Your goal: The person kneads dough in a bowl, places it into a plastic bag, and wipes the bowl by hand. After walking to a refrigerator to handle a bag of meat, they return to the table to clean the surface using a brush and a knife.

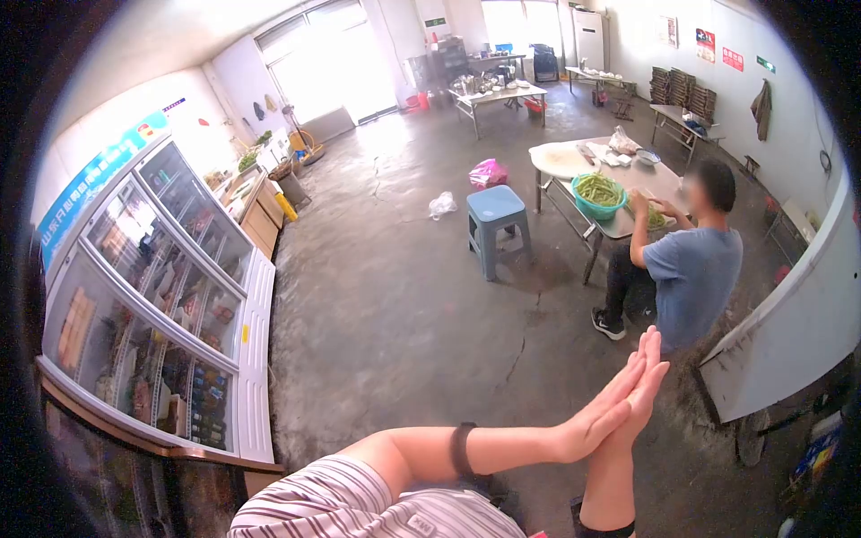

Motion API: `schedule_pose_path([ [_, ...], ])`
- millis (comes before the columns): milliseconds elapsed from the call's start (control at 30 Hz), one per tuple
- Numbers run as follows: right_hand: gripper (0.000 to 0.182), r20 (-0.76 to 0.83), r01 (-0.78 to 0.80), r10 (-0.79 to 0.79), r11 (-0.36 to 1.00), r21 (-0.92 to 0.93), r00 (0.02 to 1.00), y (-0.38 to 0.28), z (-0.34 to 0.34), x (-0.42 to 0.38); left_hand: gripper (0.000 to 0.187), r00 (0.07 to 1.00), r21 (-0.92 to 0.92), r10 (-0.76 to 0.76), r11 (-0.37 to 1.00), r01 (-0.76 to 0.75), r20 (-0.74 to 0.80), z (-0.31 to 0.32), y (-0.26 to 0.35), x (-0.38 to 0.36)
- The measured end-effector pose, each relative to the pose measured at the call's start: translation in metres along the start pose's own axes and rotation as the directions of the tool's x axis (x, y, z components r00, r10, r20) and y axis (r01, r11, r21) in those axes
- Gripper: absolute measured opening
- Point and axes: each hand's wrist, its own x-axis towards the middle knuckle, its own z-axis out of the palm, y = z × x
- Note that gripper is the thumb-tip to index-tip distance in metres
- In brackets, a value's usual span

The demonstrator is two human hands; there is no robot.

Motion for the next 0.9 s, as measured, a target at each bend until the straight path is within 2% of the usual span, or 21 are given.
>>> schedule_pose_path([
  [167,0.065,-0.059,-0.045,0.043,0.998,-0.036,0.997,0.012,0.018,0.001,0.058,0.998,-0.015,-0.064,0.998,0.064,0.013,-0.022,-0.016,0.002],
  [233,0.067,-0.046,-0.141,0.144,0.988,0.06,0.989,0.011,0.038,-0.008,0.058,0.989,-0.11,-0.137,0.985,0.13,-0.056,-0.035,-0.024,0.014],
  [267,0.069,0.001,-0.197,0.198,0.972,0.126,0.98,0.01,0.046,-0.013,0.059,0.967,-0.058,-0.228,0.973,0.222,-0.114,-0.042,-0.047,0.015],
  [333,0.069,0.127,-0.236,0.215,0.954,0.182,0.968,0.024,0.055,-0.028,0.059,0.882,-0.288,-0.426,0.887,0.362,-0.203,-0.057,-0.047,0.03],
  [367,0.07,0.12,-0.219,0.2,0.959,0.177,0.972,0.023,0.065,-0.033,0.062,0.9,-0.059,-0.372,0.928,0.369,-0.227,-0.07,-0.047,0.032],
  [400,0.07,0.12,-0.219,0.2,0.96,0.177,0.973,0.024,0.065,-0.033,0.062,0.9,-0.059,-0.372,0.928,0.369,-0.227,-0.072,-0.046,0.031],
  [467,0.069,0.116,-0.319,0.297,0.901,0.293,0.948,0.029,0.063,-0.034,0.065,0.904,0.238,-0.318,0.89,0.389,-0.286,-0.073,-0.04,0.027],
  [500,0.069,0.124,-0.338,0.315,0.863,0.376,0.941,0.026,0.064,-0.033,0.066,0.911,0.336,-0.282,0.863,0.378,-0.301,-0.07,-0.034,0.023],
  [533,0.069,0.113,-0.324,0.304,0.879,0.349,0.946,0.025,0.06,-0.029,0.066,0.911,0.336,-0.284,0.862,0.379,-0.3,-0.065,-0.029,0.019],
  [600,0.068,0.161,-0.295,0.252,0.878,0.377,0.954,0.021,0.053,-0.021,0.064,0.963,0.546,-0.137,0.801,0.247,-0.234,-0.055,-0.024,0.009],
  [667,0.068,0.119,-0.291,0.265,0.864,0.411,0.957,0.026,0.047,-0.021,0.063,0.969,0.539,-0.139,0.81,0.229,-0.203,-0.05,-0.023,0.001],
  [733,0.068,0.076,-0.284,0.28,0.849,0.445,0.957,0.034,0.038,-0.016,0.063,0.983,0.463,-0.147,0.868,0.181,-0.108,-0.048,-0.011,-0.004],
  [800,0.068,0.004,-0.211,0.228,0.895,0.392,0.974,0.041,0.024,-0.008,0.062,0.99,0.401,-0.119,0.905,0.141,-0.078,-0.04,0.002,-0.01],
  [867,0.069,-0.003,-0.183,0.196,0.92,0.346,0.981,0.041,0.015,-0.005,0.062,0.998,0.336,-0.061,0.94,0.057,0.002,-0.035,0.01,-0.017],
  [900,0.069,-0.079,-0.17,0.198,0.947,0.272,0.977,0.039,0.014,-0.004,0.063,0.998,0.349,-0.056,0.936,0.048,0.013,-0.033,0.012,-0.021],
])
